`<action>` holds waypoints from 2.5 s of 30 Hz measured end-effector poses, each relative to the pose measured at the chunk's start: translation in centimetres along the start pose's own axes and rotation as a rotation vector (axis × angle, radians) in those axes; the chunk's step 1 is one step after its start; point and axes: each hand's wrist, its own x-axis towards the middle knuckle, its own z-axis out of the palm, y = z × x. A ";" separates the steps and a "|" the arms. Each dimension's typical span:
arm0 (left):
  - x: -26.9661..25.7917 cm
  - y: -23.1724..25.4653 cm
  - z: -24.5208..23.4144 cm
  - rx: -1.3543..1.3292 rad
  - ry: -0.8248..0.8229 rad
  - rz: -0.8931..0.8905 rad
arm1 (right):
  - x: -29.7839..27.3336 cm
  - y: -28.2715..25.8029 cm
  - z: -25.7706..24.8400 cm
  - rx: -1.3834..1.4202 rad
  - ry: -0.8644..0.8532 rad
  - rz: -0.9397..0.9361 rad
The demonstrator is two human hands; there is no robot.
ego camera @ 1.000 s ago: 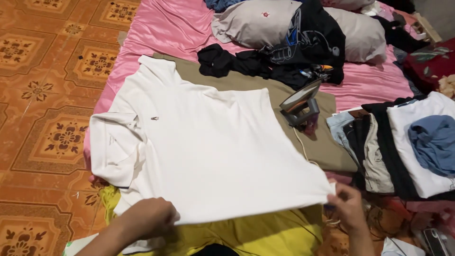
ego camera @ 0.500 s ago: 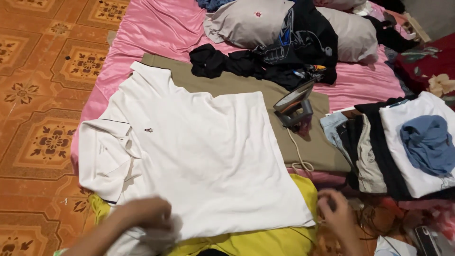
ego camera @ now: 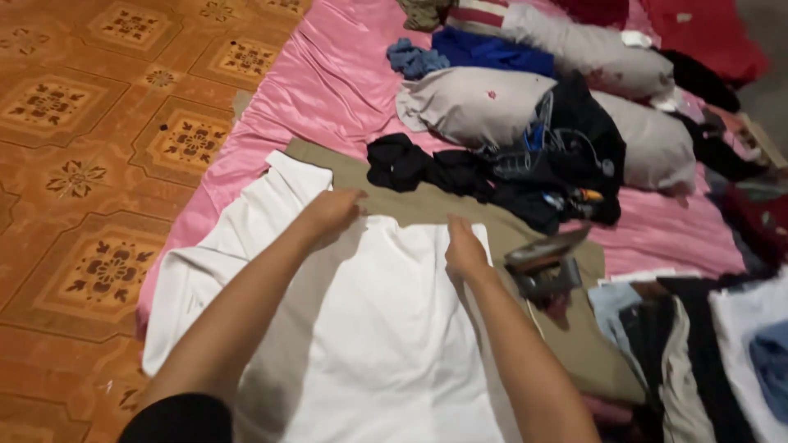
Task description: The person is ironing and folding a white polo shirt on a bed.
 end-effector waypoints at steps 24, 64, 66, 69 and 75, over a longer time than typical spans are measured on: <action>-1.0 3.7 3.5 0.493 0.123 0.209 | -7.8 -5.5 -11.6 -0.061 0.464 -0.148; -10.7 30.7 14.8 -0.467 -0.461 0.209 | -22.8 -5.0 -19.2 2.043 -0.047 0.144; -10.7 27.8 14.6 -0.540 -0.701 0.260 | -22.2 -5.5 -18.4 2.068 -0.142 0.069; -11.3 20.9 11.8 -0.392 -0.460 0.232 | -21.1 -5.9 -16.8 1.756 -0.028 0.240; -17.1 1.1 2.8 0.240 0.359 0.108 | -19.6 -4.3 -13.3 1.207 0.125 0.627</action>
